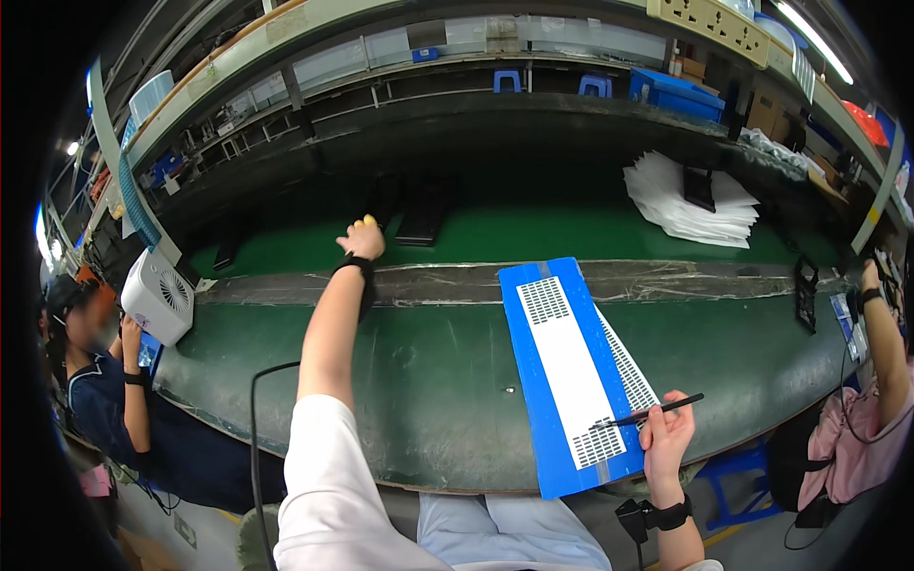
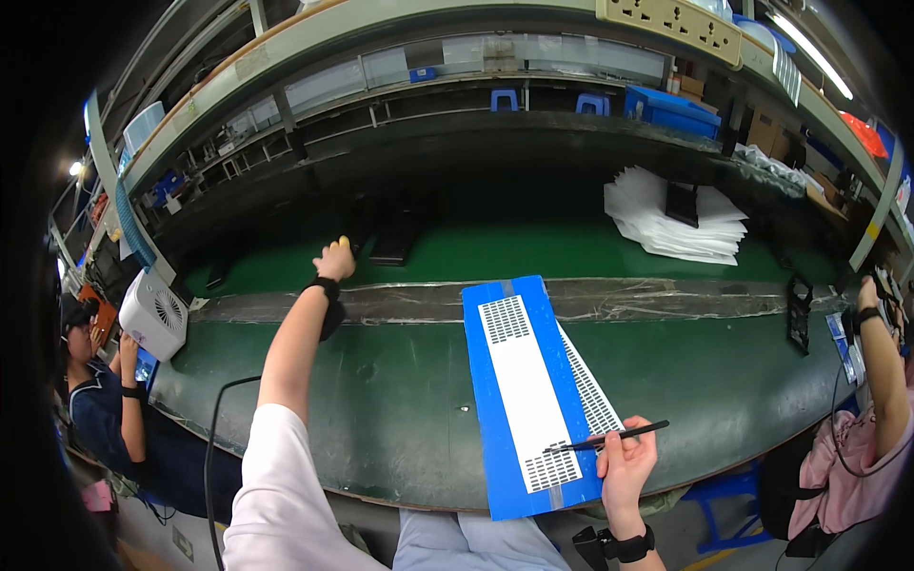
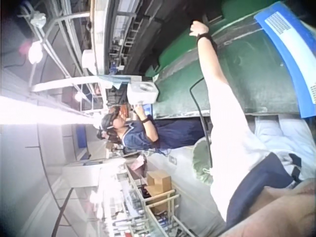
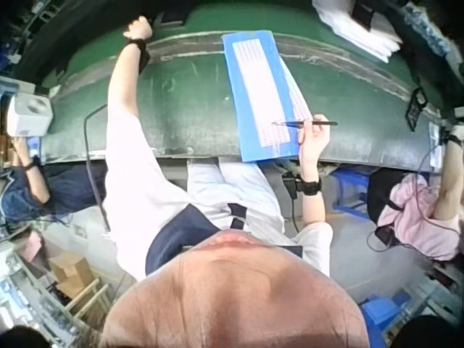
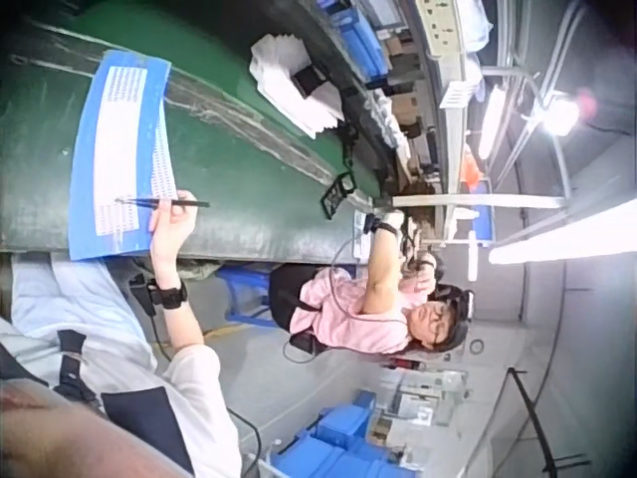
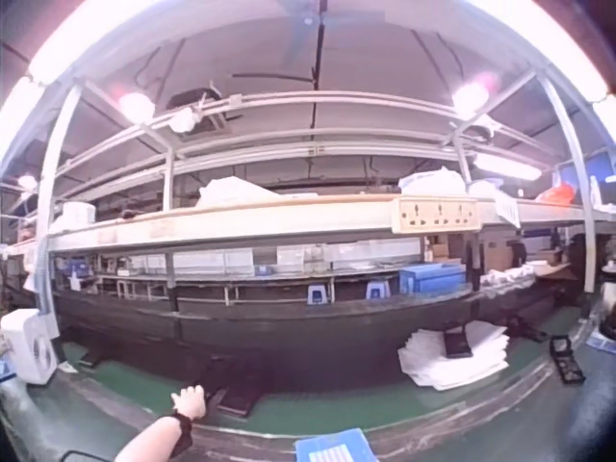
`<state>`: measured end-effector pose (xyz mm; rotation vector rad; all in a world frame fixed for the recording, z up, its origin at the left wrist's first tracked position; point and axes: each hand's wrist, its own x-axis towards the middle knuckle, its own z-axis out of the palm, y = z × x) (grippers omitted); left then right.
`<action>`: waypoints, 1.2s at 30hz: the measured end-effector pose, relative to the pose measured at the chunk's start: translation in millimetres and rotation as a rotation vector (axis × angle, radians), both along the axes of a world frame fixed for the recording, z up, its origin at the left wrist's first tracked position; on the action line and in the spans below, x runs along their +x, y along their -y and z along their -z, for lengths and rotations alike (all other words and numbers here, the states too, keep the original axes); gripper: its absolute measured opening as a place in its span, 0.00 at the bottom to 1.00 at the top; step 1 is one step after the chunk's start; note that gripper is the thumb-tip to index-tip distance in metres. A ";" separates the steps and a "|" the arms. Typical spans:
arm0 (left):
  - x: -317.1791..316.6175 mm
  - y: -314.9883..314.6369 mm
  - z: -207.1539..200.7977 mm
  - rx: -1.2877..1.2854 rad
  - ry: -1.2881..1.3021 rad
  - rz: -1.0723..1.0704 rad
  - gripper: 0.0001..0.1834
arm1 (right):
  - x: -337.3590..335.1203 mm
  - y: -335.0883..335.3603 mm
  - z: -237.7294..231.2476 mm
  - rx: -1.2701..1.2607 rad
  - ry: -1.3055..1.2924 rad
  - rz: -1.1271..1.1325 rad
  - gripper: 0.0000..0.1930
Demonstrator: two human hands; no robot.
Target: The worker is picking small labels or components from a tray and applying them to a plastic chassis.
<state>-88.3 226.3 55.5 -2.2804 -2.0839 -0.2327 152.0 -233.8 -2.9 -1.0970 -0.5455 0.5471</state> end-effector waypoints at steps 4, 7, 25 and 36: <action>-47.4 -5.1 12.0 -0.006 -0.338 0.180 0.18 | 0.1 -0.5 -0.9 -0.010 0.015 0.015 0.10; -78.5 0.1 15.1 0.223 -0.383 0.277 0.11 | -0.5 -0.5 1.5 0.021 0.017 0.022 0.11; 29.1 291.1 -15.7 -0.369 0.841 0.825 0.39 | 2.6 -2.1 9.2 0.090 0.058 0.008 0.11; -48.7 317.3 -15.9 -0.343 -0.141 0.546 0.49 | 2.6 0.8 7.3 0.072 0.088 -0.046 0.11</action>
